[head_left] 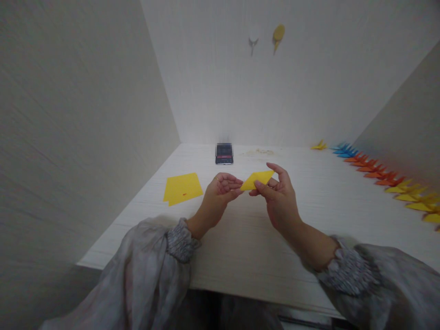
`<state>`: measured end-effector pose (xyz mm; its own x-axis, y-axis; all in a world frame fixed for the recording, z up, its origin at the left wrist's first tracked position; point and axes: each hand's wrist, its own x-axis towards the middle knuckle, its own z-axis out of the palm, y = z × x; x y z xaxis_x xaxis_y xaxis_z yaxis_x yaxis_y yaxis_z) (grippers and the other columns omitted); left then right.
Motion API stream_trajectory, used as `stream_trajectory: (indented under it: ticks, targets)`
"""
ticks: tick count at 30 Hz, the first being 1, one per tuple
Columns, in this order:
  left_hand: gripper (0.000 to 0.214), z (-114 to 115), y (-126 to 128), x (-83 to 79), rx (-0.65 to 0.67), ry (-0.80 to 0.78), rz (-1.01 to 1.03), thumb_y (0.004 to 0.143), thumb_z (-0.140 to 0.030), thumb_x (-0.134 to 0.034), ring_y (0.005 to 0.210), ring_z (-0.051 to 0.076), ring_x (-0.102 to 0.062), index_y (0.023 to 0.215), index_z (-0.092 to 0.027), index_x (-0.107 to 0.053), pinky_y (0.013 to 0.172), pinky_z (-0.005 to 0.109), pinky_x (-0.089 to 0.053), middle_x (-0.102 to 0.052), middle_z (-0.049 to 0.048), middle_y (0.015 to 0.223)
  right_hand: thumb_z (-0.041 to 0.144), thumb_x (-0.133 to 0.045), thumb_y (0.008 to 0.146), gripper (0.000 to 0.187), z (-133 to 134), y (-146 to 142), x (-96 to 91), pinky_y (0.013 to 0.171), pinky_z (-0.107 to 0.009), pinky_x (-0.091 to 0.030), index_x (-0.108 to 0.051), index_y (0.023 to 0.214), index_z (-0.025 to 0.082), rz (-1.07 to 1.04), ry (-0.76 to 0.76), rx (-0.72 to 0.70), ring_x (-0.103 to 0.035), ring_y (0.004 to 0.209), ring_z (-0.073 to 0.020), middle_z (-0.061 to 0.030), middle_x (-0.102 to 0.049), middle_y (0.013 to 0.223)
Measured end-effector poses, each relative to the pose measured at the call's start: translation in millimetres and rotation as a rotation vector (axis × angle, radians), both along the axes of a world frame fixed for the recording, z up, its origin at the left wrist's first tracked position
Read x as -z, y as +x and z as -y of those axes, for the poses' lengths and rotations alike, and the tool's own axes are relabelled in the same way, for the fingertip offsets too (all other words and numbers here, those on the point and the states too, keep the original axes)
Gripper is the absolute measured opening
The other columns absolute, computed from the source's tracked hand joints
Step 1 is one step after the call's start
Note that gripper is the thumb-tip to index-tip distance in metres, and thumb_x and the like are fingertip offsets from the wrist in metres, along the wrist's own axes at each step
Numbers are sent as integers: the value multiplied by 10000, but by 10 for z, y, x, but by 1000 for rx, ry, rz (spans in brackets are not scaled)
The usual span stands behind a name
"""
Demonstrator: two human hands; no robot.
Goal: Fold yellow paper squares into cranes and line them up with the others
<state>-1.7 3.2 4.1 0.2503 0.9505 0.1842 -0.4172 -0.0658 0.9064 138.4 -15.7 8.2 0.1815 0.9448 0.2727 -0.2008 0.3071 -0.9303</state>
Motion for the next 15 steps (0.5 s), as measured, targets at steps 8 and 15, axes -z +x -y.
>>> stream_trajectory:
  ticks: [8, 15]
  targets:
    - [426, 23, -10, -24, 139, -20, -109, 611, -135, -674, 615, 106, -595, 944, -156, -409, 607, 270, -486, -607, -4, 734, 223, -626, 668, 661, 17, -14, -17, 470, -262, -462, -261, 1218, 258, 75, 17, -187, -538, 452, -106, 57, -561, 607]
    - [420, 2, -28, -33, 124, 80, -114, 642, -146, -649, 585, 101, -594, 986, -186, -412, 564, 223, -461, -584, -38, 657, 227, -643, 661, 281, 1, -38, 18, 530, -251, -484, -480, 889, 210, 90, 68, -166, -574, 527, -99, 45, -574, 630]
